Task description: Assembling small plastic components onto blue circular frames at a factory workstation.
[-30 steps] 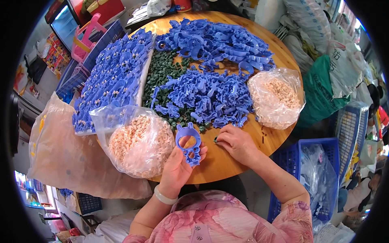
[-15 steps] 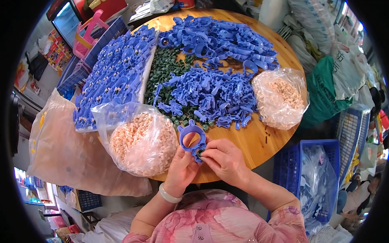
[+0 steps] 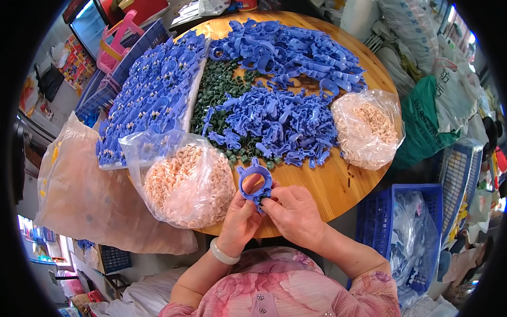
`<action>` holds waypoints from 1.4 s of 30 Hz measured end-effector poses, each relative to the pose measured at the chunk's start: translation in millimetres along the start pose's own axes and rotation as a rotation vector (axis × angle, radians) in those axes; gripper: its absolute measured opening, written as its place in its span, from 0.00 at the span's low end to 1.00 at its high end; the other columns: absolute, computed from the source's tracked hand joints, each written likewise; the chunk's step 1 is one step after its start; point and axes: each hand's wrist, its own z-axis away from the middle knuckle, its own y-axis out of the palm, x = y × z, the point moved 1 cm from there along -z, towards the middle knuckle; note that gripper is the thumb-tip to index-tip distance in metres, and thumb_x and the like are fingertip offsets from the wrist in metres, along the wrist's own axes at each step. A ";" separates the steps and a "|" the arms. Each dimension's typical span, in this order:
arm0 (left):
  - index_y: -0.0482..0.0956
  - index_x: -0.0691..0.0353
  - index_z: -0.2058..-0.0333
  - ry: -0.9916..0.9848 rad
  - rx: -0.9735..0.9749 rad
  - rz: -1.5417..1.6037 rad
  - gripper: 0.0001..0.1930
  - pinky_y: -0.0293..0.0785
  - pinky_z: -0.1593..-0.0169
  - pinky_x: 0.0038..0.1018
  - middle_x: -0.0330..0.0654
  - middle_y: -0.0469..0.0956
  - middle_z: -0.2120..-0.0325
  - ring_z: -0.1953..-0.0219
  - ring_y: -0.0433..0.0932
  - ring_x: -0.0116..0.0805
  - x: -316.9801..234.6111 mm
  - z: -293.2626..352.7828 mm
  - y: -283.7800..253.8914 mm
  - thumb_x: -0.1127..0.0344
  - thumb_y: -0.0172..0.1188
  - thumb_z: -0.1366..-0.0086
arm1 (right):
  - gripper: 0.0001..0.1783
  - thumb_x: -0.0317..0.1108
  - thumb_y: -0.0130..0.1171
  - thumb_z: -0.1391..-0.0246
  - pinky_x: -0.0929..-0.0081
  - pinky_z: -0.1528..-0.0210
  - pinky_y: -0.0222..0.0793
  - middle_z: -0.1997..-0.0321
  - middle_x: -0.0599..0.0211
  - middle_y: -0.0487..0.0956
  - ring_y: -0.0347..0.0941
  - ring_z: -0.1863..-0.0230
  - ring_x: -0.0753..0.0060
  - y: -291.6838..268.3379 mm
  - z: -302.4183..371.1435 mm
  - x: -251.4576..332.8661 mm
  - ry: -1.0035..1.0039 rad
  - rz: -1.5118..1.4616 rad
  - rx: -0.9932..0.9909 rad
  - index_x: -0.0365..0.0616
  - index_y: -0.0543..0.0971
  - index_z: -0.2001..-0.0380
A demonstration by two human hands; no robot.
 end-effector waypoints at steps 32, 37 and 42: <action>0.61 0.63 0.44 -0.081 0.051 0.195 0.19 0.72 0.46 0.35 0.48 0.71 0.50 0.49 0.73 0.40 1.6 7.6 -5.6 0.67 0.47 0.31 | 0.08 0.26 0.54 0.55 0.63 0.64 0.71 0.71 0.61 0.75 0.74 0.63 0.57 56.5 -169.8 34.2 -0.464 -0.137 0.304 0.42 0.77 0.68; 0.60 0.61 0.41 -0.068 0.021 0.227 0.20 0.71 0.45 0.37 0.47 0.70 0.48 0.48 0.73 0.41 -4.2 12.7 -4.3 0.68 0.47 0.32 | 0.06 0.29 0.55 0.58 0.65 0.61 0.72 0.67 0.59 0.79 0.77 0.62 0.56 97.1 -185.4 32.0 -0.437 0.075 0.631 0.43 0.79 0.73; 0.58 0.62 0.40 -0.068 0.049 0.164 0.26 0.70 0.45 0.38 0.48 0.68 0.46 0.47 0.71 0.41 -3.6 11.6 -7.1 0.62 0.52 0.34 | 0.05 0.30 0.59 0.57 0.70 0.66 0.71 0.70 0.63 0.77 0.75 0.68 0.60 90.9 -179.2 19.6 -0.287 -0.221 0.473 0.44 0.77 0.73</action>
